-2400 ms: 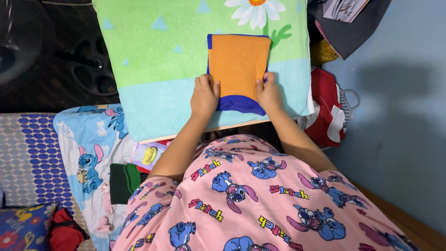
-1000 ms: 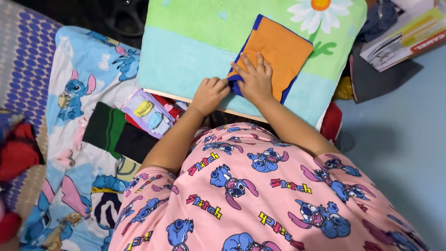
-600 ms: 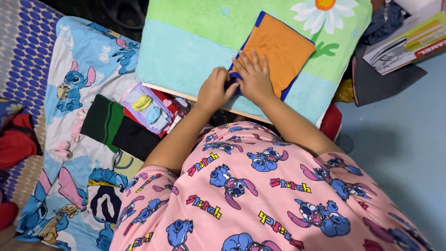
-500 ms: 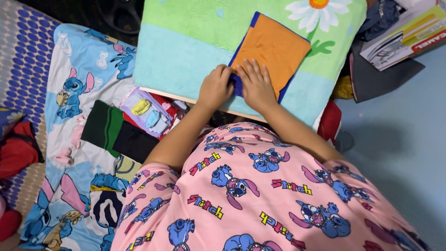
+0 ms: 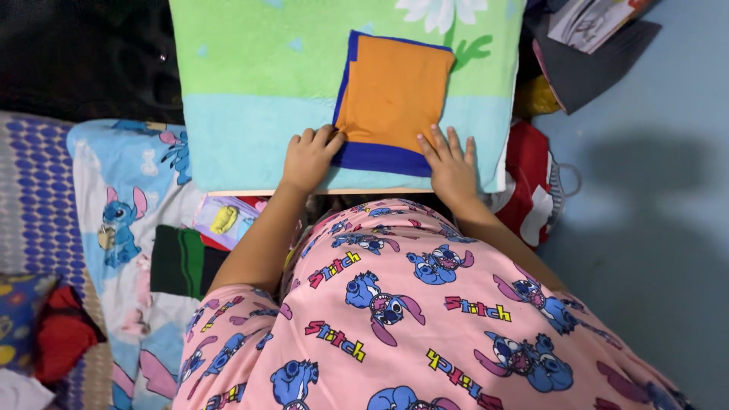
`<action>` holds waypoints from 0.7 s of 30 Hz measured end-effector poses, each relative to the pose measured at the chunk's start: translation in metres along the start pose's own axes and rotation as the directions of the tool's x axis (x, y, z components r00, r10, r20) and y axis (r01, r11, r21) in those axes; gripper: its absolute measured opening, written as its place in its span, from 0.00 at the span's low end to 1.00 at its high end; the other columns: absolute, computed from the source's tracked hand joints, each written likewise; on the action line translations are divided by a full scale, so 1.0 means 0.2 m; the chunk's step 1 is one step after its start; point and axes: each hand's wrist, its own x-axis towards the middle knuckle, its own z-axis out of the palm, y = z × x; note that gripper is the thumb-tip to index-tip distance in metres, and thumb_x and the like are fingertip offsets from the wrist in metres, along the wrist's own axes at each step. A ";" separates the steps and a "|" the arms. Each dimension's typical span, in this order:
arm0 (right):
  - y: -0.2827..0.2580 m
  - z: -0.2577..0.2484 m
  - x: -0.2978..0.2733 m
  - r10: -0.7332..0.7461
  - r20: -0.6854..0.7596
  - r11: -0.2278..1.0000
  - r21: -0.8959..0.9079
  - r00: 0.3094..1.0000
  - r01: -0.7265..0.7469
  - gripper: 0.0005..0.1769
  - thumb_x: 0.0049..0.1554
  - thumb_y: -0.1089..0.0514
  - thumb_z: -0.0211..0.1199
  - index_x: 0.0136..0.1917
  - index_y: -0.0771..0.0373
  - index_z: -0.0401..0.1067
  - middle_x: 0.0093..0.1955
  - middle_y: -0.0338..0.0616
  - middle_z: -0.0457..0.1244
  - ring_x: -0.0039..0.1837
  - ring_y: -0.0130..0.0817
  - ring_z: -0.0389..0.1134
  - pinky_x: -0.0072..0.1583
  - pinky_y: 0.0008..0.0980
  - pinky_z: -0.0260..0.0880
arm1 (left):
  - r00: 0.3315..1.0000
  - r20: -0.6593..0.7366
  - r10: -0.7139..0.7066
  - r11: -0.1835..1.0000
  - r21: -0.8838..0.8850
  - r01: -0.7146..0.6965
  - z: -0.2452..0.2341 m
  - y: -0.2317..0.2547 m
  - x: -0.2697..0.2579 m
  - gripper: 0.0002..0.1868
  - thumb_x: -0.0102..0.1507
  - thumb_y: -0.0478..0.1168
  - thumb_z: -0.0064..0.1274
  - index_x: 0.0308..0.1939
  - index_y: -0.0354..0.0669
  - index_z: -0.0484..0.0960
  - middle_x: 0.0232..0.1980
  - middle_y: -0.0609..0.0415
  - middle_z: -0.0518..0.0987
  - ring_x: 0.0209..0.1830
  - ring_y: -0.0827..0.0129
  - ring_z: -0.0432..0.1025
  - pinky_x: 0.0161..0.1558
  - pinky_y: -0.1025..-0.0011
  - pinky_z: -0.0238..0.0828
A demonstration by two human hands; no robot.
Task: The person folds several shirts one by one on a small table. They smooth each shirt, fold the sleeves and body, then place the folded items on a bed. The shirts include a black shirt, a blue and orange shirt, and a red shirt.
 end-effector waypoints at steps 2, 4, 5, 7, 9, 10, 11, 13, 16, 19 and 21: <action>0.00 -0.02 0.00 -0.002 0.030 0.986 0.168 1.000 -0.003 0.40 0.56 0.66 0.56 0.80 0.50 0.60 0.84 0.47 0.48 0.82 0.55 0.47 0.76 0.65 0.40 | 1.000 0.021 0.001 0.998 -0.066 0.000 -0.03 -0.02 0.01 0.17 0.58 0.37 0.54 0.51 0.54 0.83 0.55 0.57 0.79 0.46 0.60 0.74 0.43 0.60 0.71; 0.01 -0.05 -0.02 -0.028 0.046 0.957 0.288 0.999 0.013 0.37 0.54 0.63 0.57 0.78 0.54 0.62 0.83 0.51 0.48 0.81 0.56 0.48 0.75 0.65 0.40 | 0.989 0.094 -0.118 0.960 -0.243 0.138 -0.07 -0.04 0.04 0.12 0.58 0.39 0.54 0.46 0.50 0.83 0.54 0.55 0.80 0.48 0.56 0.75 0.45 0.59 0.73; 0.02 -0.07 -0.03 -0.051 0.048 0.945 0.325 0.998 0.033 0.36 0.53 0.61 0.59 0.75 0.55 0.63 0.82 0.52 0.49 0.80 0.56 0.49 0.74 0.64 0.41 | 0.975 0.139 -0.173 0.923 -0.323 0.210 -0.09 -0.05 0.05 0.10 0.58 0.40 0.54 0.43 0.48 0.83 0.53 0.55 0.81 0.49 0.55 0.76 0.46 0.58 0.74; 0.03 -0.08 -0.05 -0.027 -0.027 0.885 0.464 0.999 0.037 0.32 0.54 0.58 0.60 0.72 0.58 0.66 0.79 0.53 0.53 0.78 0.54 0.53 0.73 0.59 0.48 | 0.886 0.348 -0.305 0.827 -0.364 0.428 -0.12 -0.06 0.10 0.11 0.57 0.43 0.55 0.40 0.46 0.84 0.50 0.51 0.81 0.47 0.53 0.76 0.46 0.57 0.74; 0.05 -0.07 -0.03 0.094 -0.172 0.763 0.645 0.981 0.040 0.28 0.56 0.56 0.59 0.70 0.61 0.69 0.76 0.54 0.58 0.75 0.54 0.60 0.73 0.50 0.61 | 0.779 0.480 -0.403 0.709 -0.375 0.597 -0.14 -0.07 0.19 0.14 0.58 0.49 0.56 0.39 0.44 0.84 0.48 0.47 0.81 0.46 0.51 0.76 0.47 0.56 0.74; 0.05 -0.04 -0.02 0.282 -0.135 0.703 0.702 0.950 -0.109 0.23 0.60 0.53 0.58 0.67 0.61 0.71 0.70 0.54 0.61 0.70 0.53 0.64 0.69 0.48 0.65 | 0.729 0.517 -0.448 0.643 -0.380 0.665 -0.13 -0.07 0.24 0.17 0.61 0.53 0.56 0.39 0.42 0.84 0.47 0.45 0.81 0.46 0.51 0.77 0.48 0.56 0.74; 0.04 0.00 0.03 0.458 -0.085 0.613 0.751 0.885 -0.245 0.19 0.64 0.50 0.57 0.63 0.62 0.72 0.65 0.53 0.65 0.65 0.51 0.68 0.66 0.45 0.69 | 0.674 0.555 -0.487 0.572 -0.381 0.726 -0.12 -0.05 0.28 0.20 0.63 0.56 0.56 0.39 0.41 0.83 0.46 0.44 0.82 0.46 0.50 0.77 0.49 0.57 0.74; 0.03 0.08 0.10 0.612 0.036 0.494 0.762 0.790 -0.418 0.18 0.67 0.46 0.57 0.58 0.62 0.73 0.56 0.55 0.68 0.58 0.52 0.71 0.60 0.44 0.72 | 0.773 0.381 -0.507 0.651 -0.419 0.633 -0.07 0.01 0.33 0.22 0.65 0.57 0.54 0.39 0.40 0.82 0.45 0.40 0.80 0.42 0.47 0.76 0.44 0.54 0.73; -0.02 0.19 0.19 0.627 0.133 0.502 0.684 0.768 -0.529 0.19 0.66 0.44 0.57 0.55 0.63 0.72 0.48 0.58 0.69 0.52 0.59 0.70 0.52 0.50 0.69 | 0.866 0.178 -0.467 0.771 -0.397 0.497 0.03 0.09 0.35 0.21 0.66 0.55 0.50 0.39 0.39 0.79 0.42 0.38 0.80 0.39 0.43 0.75 0.38 0.52 0.72; -0.06 0.20 0.25 0.660 0.075 0.538 0.648 0.748 -0.540 0.17 0.65 0.45 0.55 0.52 0.61 0.70 0.44 0.59 0.69 0.49 0.64 0.69 0.48 0.55 0.68 | 0.846 0.226 -0.483 0.727 -0.435 0.532 0.11 0.10 0.36 0.19 0.70 0.53 0.44 0.43 0.39 0.72 0.37 0.38 0.81 0.36 0.40 0.75 0.35 0.48 0.70; -0.10 0.18 0.25 0.676 0.023 0.566 0.623 0.737 -0.539 0.15 0.67 0.46 0.53 0.53 0.60 0.69 0.44 0.60 0.69 0.48 0.66 0.68 0.46 0.58 0.67 | 0.810 0.327 -0.488 0.684 -0.433 0.587 0.14 0.07 0.34 0.18 0.73 0.53 0.39 0.47 0.39 0.67 0.34 0.39 0.81 0.34 0.39 0.75 0.35 0.46 0.69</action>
